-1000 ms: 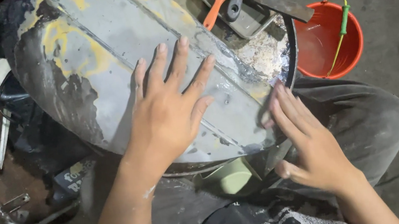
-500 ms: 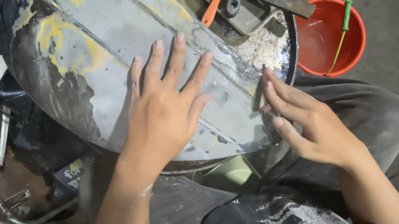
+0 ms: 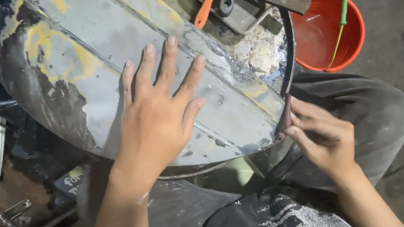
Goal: Scraping and sanding old paint and filler off a motorcycle fuel tank to prepare it for repair.
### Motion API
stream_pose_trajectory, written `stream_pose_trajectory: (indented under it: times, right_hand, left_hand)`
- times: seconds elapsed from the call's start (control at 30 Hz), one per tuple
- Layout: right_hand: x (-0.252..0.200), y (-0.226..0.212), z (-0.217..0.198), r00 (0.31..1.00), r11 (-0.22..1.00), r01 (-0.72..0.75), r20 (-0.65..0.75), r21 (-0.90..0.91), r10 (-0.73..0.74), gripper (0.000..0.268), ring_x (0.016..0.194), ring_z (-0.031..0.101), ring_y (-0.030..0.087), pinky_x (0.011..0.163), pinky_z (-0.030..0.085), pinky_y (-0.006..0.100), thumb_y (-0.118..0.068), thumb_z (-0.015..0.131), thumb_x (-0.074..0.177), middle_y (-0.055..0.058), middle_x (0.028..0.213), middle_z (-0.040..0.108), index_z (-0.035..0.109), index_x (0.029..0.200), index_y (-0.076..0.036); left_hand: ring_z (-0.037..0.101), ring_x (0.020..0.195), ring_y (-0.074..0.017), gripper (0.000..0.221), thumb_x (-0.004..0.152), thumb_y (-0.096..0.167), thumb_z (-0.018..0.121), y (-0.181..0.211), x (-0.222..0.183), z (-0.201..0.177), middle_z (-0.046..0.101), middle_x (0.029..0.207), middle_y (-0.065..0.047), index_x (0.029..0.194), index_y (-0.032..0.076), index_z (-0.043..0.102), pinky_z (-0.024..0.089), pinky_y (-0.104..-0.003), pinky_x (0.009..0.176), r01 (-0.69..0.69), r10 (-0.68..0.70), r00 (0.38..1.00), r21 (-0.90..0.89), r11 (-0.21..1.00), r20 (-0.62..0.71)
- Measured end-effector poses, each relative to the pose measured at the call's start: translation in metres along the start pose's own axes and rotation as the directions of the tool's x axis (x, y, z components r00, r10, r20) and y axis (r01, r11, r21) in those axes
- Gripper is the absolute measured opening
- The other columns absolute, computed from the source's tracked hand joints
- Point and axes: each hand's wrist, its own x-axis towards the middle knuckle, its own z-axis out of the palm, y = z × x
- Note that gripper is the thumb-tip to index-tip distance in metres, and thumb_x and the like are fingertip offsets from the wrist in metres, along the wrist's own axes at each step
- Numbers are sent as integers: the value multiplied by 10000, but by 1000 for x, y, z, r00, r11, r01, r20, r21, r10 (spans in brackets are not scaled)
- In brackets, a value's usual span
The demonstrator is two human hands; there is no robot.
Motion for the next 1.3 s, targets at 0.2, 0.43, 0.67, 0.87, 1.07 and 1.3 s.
stream_pose_trajectory:
  times: [0.2, 0.43, 0.67, 0.87, 1.07, 1.3]
  right_hand:
    - [49, -16, 8, 980, 889, -201, 94, 411, 178, 451, 728, 763, 220, 683, 658, 295, 34, 773, 922, 127, 846, 652, 448, 1214, -77]
    - [104, -24, 21, 957, 960, -256, 110, -114, 268, 825, 1347, 544, 275, 1089, 451, 399, -304, 897, 813, 156, 1469, 542, 444, 1460, -67]
    - [81, -17, 14, 923, 944, -329, 208, -13, 324, 843, 1359, 531, 201, 1126, 424, 342, -251, 809, 899, 181, 1450, 546, 354, 1593, -104]
    - [66, -13, 8, 873, 882, -462, 222, 90, 434, 844, 1469, 518, 242, 1279, 352, 425, -130, 805, 844, 171, 1479, 570, 394, 1582, -105]
    - [103, -19, 21, 893, 921, -386, 233, -49, 386, 785, 1373, 536, 203, 1128, 419, 347, -268, 859, 828, 103, 1463, 579, 462, 1482, -93]
    - [146, -15, 18, 844, 932, -323, 396, -162, 361, 239, 914, 671, 121, 917, 513, 316, -287, 855, 933, -11, 960, 721, 676, 998, -143]
  left_hand:
    - [448, 1512, -521, 649, 1106, 443, 655, 1, -1, 2, 341, 1740, -180, 1687, 269, 424, 358, -659, 1223, 14, -14, 1000, -11, 1000, 2]
    - [451, 1509, -523, 630, 1110, 408, 677, -1, -3, 5, 342, 1732, -193, 1675, 242, 453, 365, -673, 1213, 2, -3, 999, -30, 1000, -34]
    - [458, 1524, -507, 636, 1108, 424, 687, -1, -2, 5, 346, 1736, -178, 1676, 254, 457, 364, -654, 1229, 3, -4, 999, -27, 1000, -44]
    - [469, 1516, -505, 618, 1112, 410, 693, -1, -2, 5, 364, 1724, -188, 1667, 244, 477, 365, -653, 1233, 1, -2, 998, -27, 1000, -56]
    - [458, 1510, -514, 613, 1115, 409, 689, 1, -2, 4, 363, 1717, -201, 1663, 228, 483, 367, -667, 1225, 0, -2, 999, -34, 999, -46]
    - [453, 1529, -524, 629, 1126, 417, 701, -1, -3, 6, 333, 1734, -196, 1679, 236, 460, 366, -671, 1237, -3, 2, 999, -36, 999, -42]
